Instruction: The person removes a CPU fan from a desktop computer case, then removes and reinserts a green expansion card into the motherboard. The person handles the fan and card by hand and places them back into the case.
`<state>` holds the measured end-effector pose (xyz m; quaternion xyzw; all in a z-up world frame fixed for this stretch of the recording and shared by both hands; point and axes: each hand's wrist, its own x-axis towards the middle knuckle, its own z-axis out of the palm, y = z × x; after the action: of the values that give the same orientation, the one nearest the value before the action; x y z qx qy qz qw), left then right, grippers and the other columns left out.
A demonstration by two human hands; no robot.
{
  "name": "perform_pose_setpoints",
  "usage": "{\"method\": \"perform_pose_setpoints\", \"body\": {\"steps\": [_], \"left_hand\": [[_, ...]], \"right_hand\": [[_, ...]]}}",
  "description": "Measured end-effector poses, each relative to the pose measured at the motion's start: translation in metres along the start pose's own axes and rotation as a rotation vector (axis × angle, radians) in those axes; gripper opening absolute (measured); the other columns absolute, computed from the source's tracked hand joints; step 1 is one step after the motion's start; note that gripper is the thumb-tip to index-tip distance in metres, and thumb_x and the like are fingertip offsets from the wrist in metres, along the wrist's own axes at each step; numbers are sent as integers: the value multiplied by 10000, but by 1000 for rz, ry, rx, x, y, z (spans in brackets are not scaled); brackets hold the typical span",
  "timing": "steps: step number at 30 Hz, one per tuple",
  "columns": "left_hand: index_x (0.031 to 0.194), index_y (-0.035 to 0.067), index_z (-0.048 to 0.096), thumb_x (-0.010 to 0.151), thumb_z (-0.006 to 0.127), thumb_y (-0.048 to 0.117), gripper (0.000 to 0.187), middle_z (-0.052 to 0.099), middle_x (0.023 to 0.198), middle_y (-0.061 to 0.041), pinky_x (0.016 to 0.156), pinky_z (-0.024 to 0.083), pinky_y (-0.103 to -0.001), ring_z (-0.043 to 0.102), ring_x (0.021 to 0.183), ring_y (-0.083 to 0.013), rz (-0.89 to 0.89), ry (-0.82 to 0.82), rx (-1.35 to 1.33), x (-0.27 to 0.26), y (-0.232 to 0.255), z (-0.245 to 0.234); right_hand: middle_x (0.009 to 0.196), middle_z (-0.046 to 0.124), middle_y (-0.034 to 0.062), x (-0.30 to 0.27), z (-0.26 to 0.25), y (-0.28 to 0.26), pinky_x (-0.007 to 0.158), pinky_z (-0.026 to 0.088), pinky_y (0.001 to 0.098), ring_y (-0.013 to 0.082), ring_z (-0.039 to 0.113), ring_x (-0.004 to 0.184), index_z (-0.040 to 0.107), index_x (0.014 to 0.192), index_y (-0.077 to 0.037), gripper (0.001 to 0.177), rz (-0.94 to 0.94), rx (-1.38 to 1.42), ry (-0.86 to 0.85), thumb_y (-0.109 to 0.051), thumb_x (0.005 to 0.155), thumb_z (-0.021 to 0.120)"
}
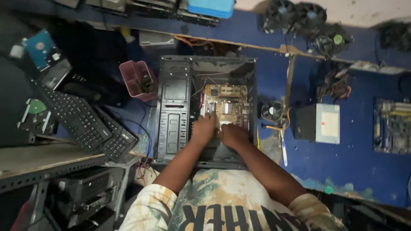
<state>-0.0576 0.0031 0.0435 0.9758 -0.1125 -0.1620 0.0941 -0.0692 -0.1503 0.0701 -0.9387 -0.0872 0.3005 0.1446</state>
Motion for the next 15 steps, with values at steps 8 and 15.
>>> {"method": "perform_pose_setpoints", "body": {"steps": [8, 15], "left_hand": [[1331, 90, 572, 743, 734, 165, 615, 608, 1280, -114, 896, 527, -454, 575, 1193, -318, 149, 424, 41, 3, 0, 2], [1188, 123, 639, 871, 726, 188, 335, 626, 1204, -108, 840, 539, -480, 603, 1160, -310, 146, 266, -25, 17, -16, 18]], "right_hand": [[1011, 691, 162, 8, -32, 5, 825, 546, 504, 362, 688, 960, 674, 1024, -75, 257, -320, -160, 489, -251, 839, 652], [1044, 686, 167, 9, -22, 1, 855, 540, 516, 365, 677, 1002, 674, 1018, -78, 251, -223, -15, 442, -248, 841, 624]]}}
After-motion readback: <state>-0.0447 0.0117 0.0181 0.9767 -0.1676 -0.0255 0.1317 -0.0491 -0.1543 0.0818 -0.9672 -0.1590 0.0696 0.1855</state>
